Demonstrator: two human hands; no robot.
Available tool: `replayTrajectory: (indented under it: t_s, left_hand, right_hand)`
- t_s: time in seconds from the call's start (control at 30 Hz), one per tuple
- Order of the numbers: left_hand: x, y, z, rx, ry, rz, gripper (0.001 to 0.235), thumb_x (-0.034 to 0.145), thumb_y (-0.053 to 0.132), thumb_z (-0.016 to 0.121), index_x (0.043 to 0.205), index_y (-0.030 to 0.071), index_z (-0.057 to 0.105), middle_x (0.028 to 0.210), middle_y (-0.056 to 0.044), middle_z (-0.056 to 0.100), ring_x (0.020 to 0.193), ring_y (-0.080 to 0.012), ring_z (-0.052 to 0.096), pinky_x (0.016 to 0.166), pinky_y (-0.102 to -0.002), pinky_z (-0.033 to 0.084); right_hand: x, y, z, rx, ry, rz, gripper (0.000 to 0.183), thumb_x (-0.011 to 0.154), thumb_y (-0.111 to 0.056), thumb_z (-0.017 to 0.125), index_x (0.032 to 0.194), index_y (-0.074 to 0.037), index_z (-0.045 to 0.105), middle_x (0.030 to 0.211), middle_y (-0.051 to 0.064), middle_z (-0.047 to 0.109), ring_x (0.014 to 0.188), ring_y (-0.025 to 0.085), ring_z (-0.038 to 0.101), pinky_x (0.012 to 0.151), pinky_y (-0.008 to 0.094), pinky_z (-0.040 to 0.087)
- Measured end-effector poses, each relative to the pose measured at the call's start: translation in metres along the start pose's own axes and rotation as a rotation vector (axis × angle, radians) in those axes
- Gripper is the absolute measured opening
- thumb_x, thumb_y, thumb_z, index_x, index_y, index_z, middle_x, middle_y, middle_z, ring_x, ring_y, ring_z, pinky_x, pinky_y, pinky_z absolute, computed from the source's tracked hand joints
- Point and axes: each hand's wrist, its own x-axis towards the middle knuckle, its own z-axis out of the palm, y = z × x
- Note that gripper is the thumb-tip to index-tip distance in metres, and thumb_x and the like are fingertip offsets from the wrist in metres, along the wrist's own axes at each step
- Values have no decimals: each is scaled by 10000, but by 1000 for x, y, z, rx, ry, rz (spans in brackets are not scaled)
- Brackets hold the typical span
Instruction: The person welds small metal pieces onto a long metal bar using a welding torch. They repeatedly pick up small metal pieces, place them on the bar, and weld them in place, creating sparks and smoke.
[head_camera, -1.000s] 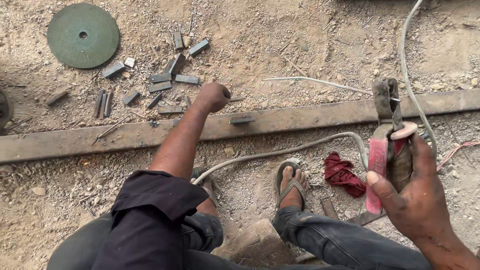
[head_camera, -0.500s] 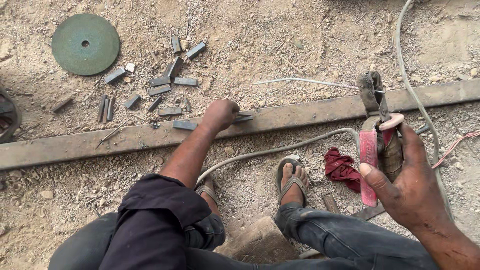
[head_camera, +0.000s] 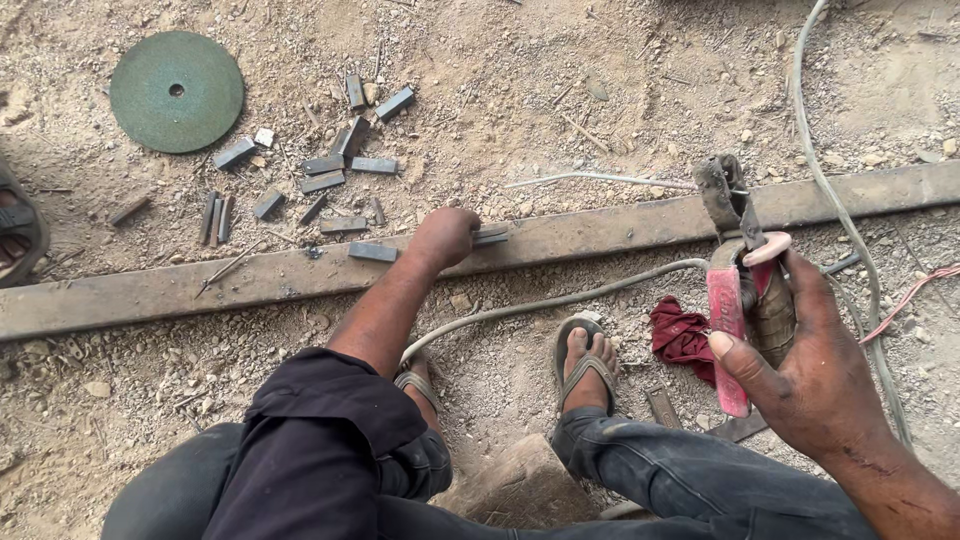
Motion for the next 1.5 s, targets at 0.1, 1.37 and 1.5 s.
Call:
replayTrajectory:
  t_s: [0.1,1.37,1.5]
  left_hand:
    - [1,-1,-3,-29,-8,-37,244,985,79,577,1129,152,760,1111,-104,747,998,-253,713,972,-429,553]
    - [-77,-44,-143,615,-58,6,222,876,59,620,1021,71,788,1096,-142,764,984,-301,743,859,-445,605]
    - [-73,-43,-136,585,-77,-16,234,868,39,623,1032,78,785,1116,-144,756,1003,-300,736,868,-445,602]
  right_hand:
    - [-1,-2,0,-97,-1,-16,1031,776,-535,695,1602,-81,276,1395,193,547,1316,328,556,1084,463,438]
    - [-11,-26,14,-311,-112,-154,1058,709,-626,770,1536,-115,354,1339,236,547,1203,418,606,939,525,529]
    - [-12,-18,15,-338,-189,-66,1076,697,-638,781,1554,-148,353,1343,230,532,1198,405,607,944,527,538]
